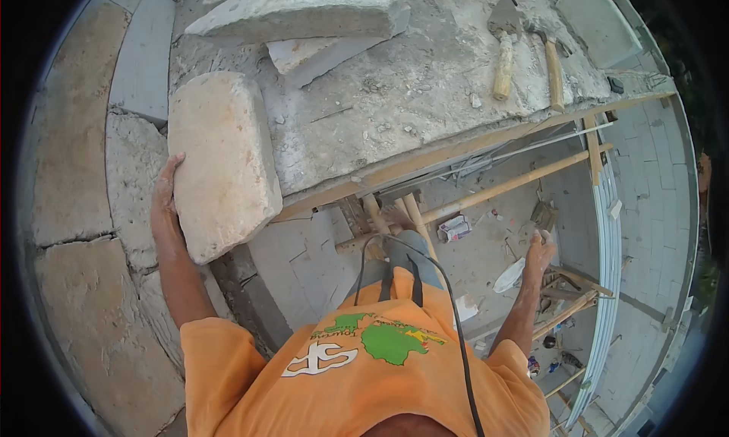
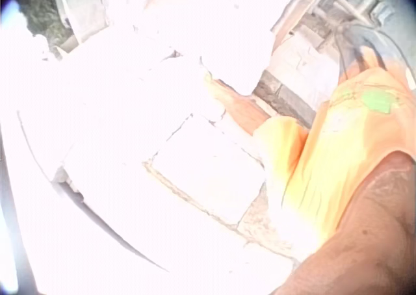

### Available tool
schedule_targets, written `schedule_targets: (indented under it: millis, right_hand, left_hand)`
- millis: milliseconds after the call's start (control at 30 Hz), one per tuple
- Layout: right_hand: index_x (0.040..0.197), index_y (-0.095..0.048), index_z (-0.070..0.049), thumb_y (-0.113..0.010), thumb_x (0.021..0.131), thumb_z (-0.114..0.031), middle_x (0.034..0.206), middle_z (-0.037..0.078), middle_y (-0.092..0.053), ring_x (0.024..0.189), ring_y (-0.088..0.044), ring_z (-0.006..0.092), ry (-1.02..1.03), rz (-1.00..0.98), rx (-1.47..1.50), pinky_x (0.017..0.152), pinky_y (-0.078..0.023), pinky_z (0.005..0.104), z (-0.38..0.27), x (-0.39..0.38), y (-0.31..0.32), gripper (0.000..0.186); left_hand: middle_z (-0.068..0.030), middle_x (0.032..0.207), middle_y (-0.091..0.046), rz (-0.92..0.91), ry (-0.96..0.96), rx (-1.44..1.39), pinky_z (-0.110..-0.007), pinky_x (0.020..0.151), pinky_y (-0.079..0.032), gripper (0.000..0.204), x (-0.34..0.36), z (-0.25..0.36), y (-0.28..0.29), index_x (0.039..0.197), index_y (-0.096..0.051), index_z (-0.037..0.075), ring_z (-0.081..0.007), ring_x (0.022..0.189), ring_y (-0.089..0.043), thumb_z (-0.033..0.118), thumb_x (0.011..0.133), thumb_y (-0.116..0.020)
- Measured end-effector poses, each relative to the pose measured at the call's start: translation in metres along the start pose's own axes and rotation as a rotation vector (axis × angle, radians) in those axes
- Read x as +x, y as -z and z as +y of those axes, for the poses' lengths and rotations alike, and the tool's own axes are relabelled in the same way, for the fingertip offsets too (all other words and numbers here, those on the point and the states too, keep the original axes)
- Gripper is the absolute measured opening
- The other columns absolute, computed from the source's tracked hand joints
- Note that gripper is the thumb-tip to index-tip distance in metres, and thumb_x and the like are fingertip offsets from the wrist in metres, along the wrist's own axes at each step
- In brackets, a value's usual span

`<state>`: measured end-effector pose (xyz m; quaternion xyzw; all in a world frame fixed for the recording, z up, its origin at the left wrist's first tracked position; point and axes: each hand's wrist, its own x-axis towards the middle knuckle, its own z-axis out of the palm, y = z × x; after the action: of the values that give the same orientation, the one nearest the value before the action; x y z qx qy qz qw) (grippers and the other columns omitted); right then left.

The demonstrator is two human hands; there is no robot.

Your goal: The person applies mortar to a stone wall with a trowel, measures stone blocks with a tape measure, and cuts a stone with a hand saw.

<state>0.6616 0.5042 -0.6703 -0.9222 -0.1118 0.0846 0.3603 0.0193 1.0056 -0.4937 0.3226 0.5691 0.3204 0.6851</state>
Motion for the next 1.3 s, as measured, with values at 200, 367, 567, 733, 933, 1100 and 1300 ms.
schedule_targets:
  millis: [200, 367, 567, 733, 933, 1100, 1300]
  right_hand:
    - [0.113, -0.061, 0.01, -0.061, 0.091, -0.016, 0.091, 0.014, -0.064, 0.082, -0.063, 0.024, -0.249, -0.142, 0.122, 0.073, -0.052, 0.0362, 0.106, -0.073, -0.011, 0.034]
    - [0.112, -0.061, 0.013, -0.061, 0.093, -0.017, 0.092, 0.017, -0.065, 0.079, -0.064, 0.0241, -0.214, -0.208, -0.111, 0.069, -0.052, 0.0355, 0.077, -0.067, 0.029, 0.036]
    - [0.117, -0.066, 0.006, -0.061, 0.09, -0.021, 0.093, 0.017, -0.07, 0.075, -0.069, 0.0246, -0.234, -0.039, -0.13, 0.068, -0.051, 0.0367, 0.171, -0.08, 0.076, 0.039]
    - [0.118, -0.063, 0.009, -0.061, 0.089, -0.02, 0.095, 0.02, -0.07, 0.076, -0.069, 0.0264, -0.408, -0.087, -0.245, 0.069, -0.052, 0.0389, 0.27, -0.12, 0.101, 0.041]
    - [0.112, -0.056, 0.012, -0.063, 0.086, -0.019, 0.108, 0.022, -0.058, 0.087, -0.063, 0.0296, -0.449, -0.017, -0.267, 0.069, -0.056, 0.039, 0.409, -0.166, 0.123, 0.041]
    - [0.104, -0.058, 0.012, -0.059, 0.087, -0.022, 0.104, 0.028, -0.058, 0.096, -0.057, 0.0409, -0.466, -0.027, -0.203, 0.084, -0.045, 0.049, 0.459, -0.186, 0.097, 0.038]
    - [0.099, -0.057, 0.007, -0.059, 0.087, -0.021, 0.088, 0.022, -0.061, 0.066, -0.064, 0.0309, -0.276, 0.024, -0.368, 0.055, -0.049, 0.0432, 0.506, -0.186, 0.149, 0.03]
  left_hand:
    - [-0.0215, 0.117, -0.064, 0.102, -0.148, 0.136, -0.04, 0.086, -0.055, 0.071, 0.002, 0.019, -0.031, 0.132, -0.051, -0.007, -0.0302, 0.097, -0.065, 0.031, 0.077, -0.077]
    - [-0.0218, 0.122, -0.062, -0.023, -0.101, 0.028, -0.043, 0.091, -0.056, 0.067, 0.01, 0.003, -0.021, 0.136, -0.049, -0.004, -0.0335, 0.104, -0.065, 0.026, 0.081, -0.071]
    - [-0.0201, 0.124, -0.062, -0.048, -0.156, 0.058, -0.044, 0.093, -0.055, 0.065, 0.023, 0.008, -0.017, 0.138, -0.047, -0.003, -0.0347, 0.109, -0.064, 0.024, 0.082, -0.068]
    - [-0.0202, 0.124, -0.062, -0.05, -0.207, 0.057, -0.044, 0.094, -0.055, 0.064, 0.006, 0.005, -0.045, 0.137, -0.047, -0.004, -0.035, 0.11, -0.063, 0.023, 0.083, -0.067]
    - [-0.0204, 0.125, -0.061, -0.047, -0.336, 0.016, -0.044, 0.094, -0.054, 0.063, -0.047, 0.002, -0.056, 0.137, -0.047, -0.004, -0.0353, 0.112, -0.063, 0.022, 0.083, -0.066]
    - [-0.0192, 0.118, -0.062, -0.014, -0.451, -0.046, -0.044, 0.093, -0.055, 0.05, -0.069, -0.003, -0.048, 0.125, -0.053, -0.005, -0.0347, 0.105, -0.064, 0.018, 0.083, -0.066]
    - [-0.019, 0.12, -0.06, -0.039, -0.445, -0.109, -0.045, 0.091, -0.055, 0.054, -0.064, -0.028, -0.056, 0.128, -0.05, -0.003, -0.0353, 0.107, -0.062, 0.021, 0.083, -0.066]
